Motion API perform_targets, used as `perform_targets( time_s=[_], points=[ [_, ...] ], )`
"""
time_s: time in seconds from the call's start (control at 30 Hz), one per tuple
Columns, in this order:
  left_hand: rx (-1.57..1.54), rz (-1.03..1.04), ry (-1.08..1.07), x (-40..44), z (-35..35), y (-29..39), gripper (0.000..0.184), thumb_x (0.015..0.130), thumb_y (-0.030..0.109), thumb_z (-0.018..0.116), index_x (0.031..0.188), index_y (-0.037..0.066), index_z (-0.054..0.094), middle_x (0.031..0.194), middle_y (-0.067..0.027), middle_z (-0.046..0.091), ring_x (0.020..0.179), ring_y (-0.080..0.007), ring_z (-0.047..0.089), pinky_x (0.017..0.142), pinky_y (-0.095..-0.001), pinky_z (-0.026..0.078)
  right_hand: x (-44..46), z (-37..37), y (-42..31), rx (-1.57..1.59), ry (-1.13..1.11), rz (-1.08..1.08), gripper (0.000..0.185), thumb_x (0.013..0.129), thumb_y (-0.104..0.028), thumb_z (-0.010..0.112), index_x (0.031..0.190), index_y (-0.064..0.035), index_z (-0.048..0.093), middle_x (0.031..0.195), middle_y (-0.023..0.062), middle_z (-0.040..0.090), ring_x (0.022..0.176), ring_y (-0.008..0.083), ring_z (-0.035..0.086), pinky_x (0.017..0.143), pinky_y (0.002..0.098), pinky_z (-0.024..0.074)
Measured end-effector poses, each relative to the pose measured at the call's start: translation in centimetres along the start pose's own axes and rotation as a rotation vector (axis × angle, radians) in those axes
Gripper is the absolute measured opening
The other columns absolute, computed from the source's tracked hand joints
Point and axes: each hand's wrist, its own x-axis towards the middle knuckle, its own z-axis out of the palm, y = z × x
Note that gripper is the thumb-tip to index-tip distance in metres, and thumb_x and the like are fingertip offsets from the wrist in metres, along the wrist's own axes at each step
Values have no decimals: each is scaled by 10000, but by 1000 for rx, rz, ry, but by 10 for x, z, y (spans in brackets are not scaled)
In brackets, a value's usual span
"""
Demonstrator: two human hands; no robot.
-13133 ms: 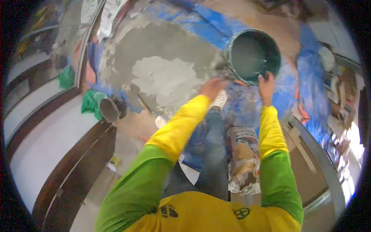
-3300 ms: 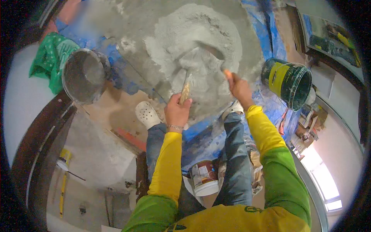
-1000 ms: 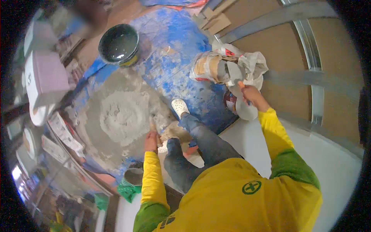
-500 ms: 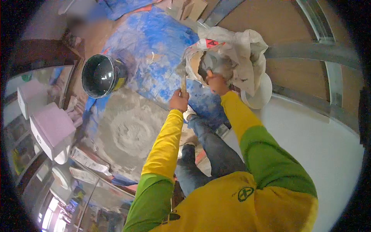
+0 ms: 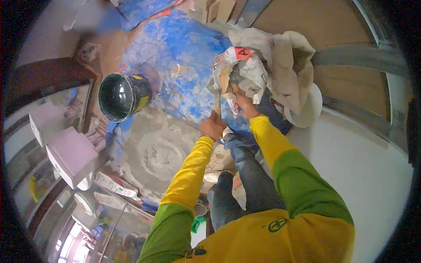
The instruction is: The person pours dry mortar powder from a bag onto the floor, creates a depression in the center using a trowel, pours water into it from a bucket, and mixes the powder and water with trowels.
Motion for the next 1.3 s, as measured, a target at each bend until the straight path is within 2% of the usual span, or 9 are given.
perform_targets(
  time_s=[0.03,0.2,0.4,0.53,0.63,0.7,0.93,1.13,1.3],
  points=[
    [-29,-109,-165,4,-3,0,764,736,427,669,1343,4,479,1038,-229,673,971,-367,660,830,-403,529,-1,2,-3,62,8,73,403,953,-325,551,1290,-117,476,688,-10,490,450,112,452,383,273,380],
    [-44,-162,-189,1,-2,8,748,728,376,684,1318,-39,483,1053,-246,662,937,-372,663,804,-399,529,-14,13,-23,143,69,202,316,959,-418,538,1158,-173,523,671,-45,470,487,72,429,424,216,372],
    [20,-58,-58,-4,0,9,764,750,345,668,1362,-49,436,1037,-250,667,877,-351,683,764,-393,538,42,-15,32,79,-166,-222,341,966,-459,519,1084,-140,536,658,-7,455,535,125,442,482,289,397],
    [-318,-171,-117,-19,-19,10,719,773,320,648,1370,-23,442,979,-208,688,774,-279,693,691,-351,544,16,-25,24,-17,-283,-334,330,948,-445,562,1083,-144,546,664,-38,455,514,85,420,450,247,344],
    [-560,-236,-98,-29,-25,14,715,782,223,675,1390,-46,412,910,-138,692,566,-146,622,519,-305,508,-21,-22,-4,285,-196,-22,356,945,-472,555,1078,-141,549,660,-33,458,485,79,418,430,244,339],
    [-576,-260,-78,-34,-22,10,688,796,231,668,1390,-17,425,866,-124,680,588,-157,628,536,-314,515,-31,-23,-6,293,-126,81,504,976,-364,523,1449,-285,367,741,-17,464,497,76,402,428,227,341],
    [-873,-301,54,-42,-17,-8,701,814,107,697,1432,7,383,829,-97,647,492,-157,581,424,-293,471,-75,-23,-37,138,-144,48,482,967,-382,541,1412,-261,403,759,-9,485,499,70,405,423,228,344],
    [-834,-324,116,-64,-23,-21,631,816,133,660,1396,17,440,829,-66,632,559,-139,566,500,-288,467,-113,-28,-52,131,-163,122,431,943,-498,540,1270,-226,472,698,-45,457,486,73,425,424,232,359],
    [-1044,-389,100,-118,-22,-65,578,809,139,670,1346,20,494,803,-60,626,552,-142,569,493,-290,467,-150,-24,-50,161,-50,164,312,933,-332,589,1208,-208,508,739,-25,506,485,59,418,412,200,357]
  ],
)
